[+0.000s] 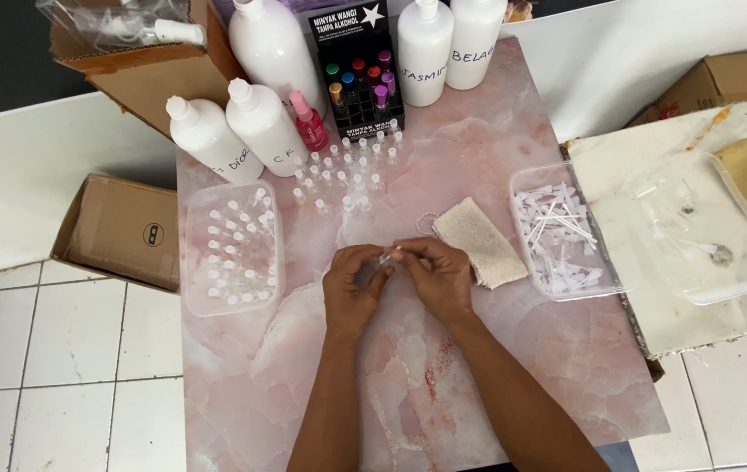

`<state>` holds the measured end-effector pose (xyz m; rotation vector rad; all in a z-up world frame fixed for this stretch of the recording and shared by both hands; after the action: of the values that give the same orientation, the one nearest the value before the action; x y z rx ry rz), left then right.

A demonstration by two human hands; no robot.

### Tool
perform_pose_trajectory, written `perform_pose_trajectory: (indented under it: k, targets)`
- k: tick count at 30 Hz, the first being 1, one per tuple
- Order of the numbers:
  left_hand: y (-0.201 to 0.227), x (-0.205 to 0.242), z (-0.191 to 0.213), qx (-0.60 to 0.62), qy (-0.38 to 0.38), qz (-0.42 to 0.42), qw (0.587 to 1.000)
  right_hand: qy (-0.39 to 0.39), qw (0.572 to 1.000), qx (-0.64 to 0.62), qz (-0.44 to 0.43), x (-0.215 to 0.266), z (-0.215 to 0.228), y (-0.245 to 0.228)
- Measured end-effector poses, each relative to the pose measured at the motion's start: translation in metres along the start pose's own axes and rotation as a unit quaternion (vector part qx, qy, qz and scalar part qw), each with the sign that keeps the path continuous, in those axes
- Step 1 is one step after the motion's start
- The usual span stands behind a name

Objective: The person assembles small glass vials by inserting cotton wicks into them. They use a small cloth to handle the wicks and place the assembled vials into a clear plastic tray on the table.

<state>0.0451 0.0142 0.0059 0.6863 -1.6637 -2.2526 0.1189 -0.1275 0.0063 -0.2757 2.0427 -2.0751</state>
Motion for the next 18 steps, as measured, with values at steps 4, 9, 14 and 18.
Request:
perform_pose_trajectory:
  k: [4,9,14,18]
  targets:
    - [0.0,0.001,0.0,-0.018,0.011,-0.019,1.0,-0.019,0.982,0.036,0.187,0.005,-0.009,-0.021]
    - [0.005,0.003,-0.003,-0.063,0.015,-0.059,0.996,-0.013,0.9,0.079,0.428,0.021,-0.011,-0.057]
    - [-0.012,0.005,-0.007,-0.064,0.024,-0.067,0.995,-0.006,0.91,0.103,0.402,0.018,-0.01,-0.05]
    - [-0.018,0.003,-0.003,-0.067,0.027,-0.039,0.997,0.001,0.949,0.1,0.3,0.014,-0.007,-0.048]
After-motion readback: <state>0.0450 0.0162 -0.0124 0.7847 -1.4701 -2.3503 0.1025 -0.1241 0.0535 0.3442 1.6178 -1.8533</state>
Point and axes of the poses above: each hand's wrist, its own x-axis away from the middle knuckle, its own z-axis out of the back of the hand, y = z × x, the point moved 5 cm from there along -x, towards the middle knuckle
